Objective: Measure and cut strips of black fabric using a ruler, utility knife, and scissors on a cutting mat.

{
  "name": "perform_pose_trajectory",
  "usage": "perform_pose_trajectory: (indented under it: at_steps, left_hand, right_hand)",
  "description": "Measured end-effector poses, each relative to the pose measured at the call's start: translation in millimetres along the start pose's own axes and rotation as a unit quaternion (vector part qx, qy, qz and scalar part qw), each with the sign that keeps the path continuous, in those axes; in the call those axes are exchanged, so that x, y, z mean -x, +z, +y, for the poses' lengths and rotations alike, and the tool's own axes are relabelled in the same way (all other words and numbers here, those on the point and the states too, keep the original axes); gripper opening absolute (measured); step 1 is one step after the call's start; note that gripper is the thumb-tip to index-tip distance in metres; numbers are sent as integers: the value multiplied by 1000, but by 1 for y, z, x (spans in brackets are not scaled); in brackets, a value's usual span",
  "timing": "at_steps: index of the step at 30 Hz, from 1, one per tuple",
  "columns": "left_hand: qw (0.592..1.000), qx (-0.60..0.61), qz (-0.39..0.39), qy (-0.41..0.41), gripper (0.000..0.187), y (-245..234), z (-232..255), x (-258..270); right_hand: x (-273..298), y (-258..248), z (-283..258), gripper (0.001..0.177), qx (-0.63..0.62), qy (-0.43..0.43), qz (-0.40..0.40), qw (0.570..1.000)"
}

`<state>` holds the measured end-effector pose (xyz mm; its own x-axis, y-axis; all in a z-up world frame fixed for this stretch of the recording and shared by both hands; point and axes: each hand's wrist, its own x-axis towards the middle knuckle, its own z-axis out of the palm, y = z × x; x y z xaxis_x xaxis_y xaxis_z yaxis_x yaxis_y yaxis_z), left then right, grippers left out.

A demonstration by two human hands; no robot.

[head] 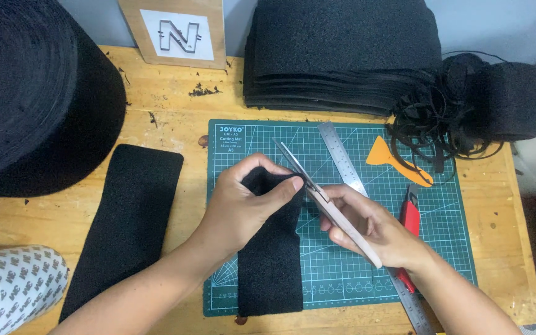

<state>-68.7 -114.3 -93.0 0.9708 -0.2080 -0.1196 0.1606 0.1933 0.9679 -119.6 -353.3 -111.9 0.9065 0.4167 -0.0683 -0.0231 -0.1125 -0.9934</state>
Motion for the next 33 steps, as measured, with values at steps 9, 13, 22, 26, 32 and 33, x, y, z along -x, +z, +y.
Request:
perform_pose_trajectory:
  at_steps: [9,13,22,26,32,33]
  left_hand:
    - [1000,-3,-6,-12,15,1,9,4]
    - [1000,-1,-3,-3,14,1,10,5]
    - [1000,11,-23,7,13,1,9,5]
    - [1000,16,-17,8,13,2,7,5]
    - [999,18,-17,21,14,1,13,7]
    - [999,18,-17,22,14,1,14,7]
  right_hand:
    - [-4,3,-7,54,-11,-8,-17,1000]
    - [-3,3,-3,53,-18,-7,-12,1000]
    - [-2,4,-2,54,-19,-12,-11,1000]
    - [-1,3,2,53,-24,-15,-8,1000]
    - [-1,6,8,49,-21,-18,1,1000]
    - [-1,6,9,49,-21,-20,0,1000]
